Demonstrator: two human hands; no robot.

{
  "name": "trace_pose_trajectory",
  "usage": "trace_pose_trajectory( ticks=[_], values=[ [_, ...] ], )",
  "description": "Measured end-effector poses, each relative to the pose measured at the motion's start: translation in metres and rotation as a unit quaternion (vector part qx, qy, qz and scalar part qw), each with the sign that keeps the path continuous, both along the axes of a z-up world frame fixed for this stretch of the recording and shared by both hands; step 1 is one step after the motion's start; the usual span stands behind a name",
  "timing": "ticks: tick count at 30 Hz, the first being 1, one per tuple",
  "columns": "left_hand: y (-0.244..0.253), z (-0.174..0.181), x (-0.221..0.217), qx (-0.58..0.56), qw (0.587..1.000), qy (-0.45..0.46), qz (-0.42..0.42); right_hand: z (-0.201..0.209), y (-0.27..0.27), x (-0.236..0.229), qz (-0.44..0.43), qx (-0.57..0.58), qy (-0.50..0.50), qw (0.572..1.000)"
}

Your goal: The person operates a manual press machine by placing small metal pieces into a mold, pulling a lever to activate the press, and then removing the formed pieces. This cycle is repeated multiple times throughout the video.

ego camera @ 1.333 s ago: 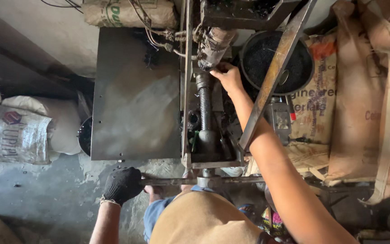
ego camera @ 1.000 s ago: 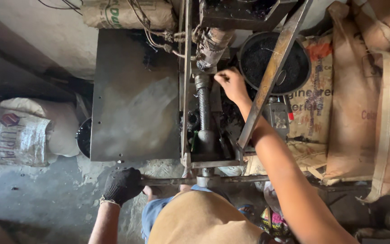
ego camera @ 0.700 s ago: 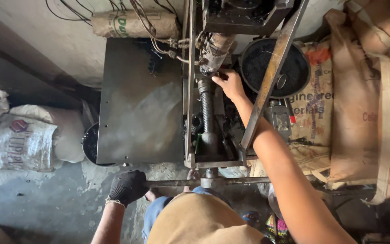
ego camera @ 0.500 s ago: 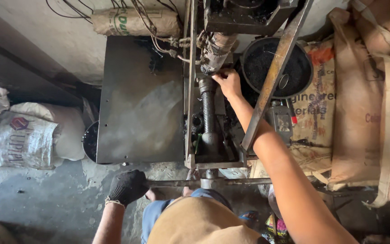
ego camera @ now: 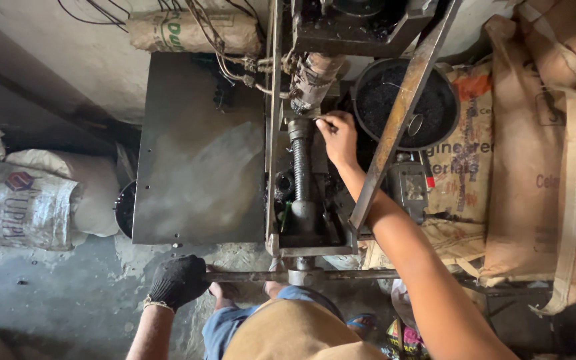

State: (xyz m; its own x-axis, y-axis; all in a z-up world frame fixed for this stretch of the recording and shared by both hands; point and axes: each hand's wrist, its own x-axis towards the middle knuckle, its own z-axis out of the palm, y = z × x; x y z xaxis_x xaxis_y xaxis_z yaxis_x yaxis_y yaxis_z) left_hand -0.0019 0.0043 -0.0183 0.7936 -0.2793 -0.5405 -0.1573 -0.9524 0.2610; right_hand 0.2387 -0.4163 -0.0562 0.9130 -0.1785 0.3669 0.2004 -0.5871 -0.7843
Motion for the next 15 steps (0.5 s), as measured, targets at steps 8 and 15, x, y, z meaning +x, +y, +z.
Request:
trace_pose_trajectory(
  ticks=[8, 15],
  values=[
    [0.002, -0.01, -0.005, -0.027, 0.999, -0.038, 0.006, 0.085, -0.042, 0.003, -0.1, 0.401, -0.117, 0.903],
    [0.017, -0.053, -0.013, -0.063, 0.995, -0.073, -0.038, 0.272, -0.057, 0.003, -0.083, 0.199, -0.385, 0.897]
  ],
)
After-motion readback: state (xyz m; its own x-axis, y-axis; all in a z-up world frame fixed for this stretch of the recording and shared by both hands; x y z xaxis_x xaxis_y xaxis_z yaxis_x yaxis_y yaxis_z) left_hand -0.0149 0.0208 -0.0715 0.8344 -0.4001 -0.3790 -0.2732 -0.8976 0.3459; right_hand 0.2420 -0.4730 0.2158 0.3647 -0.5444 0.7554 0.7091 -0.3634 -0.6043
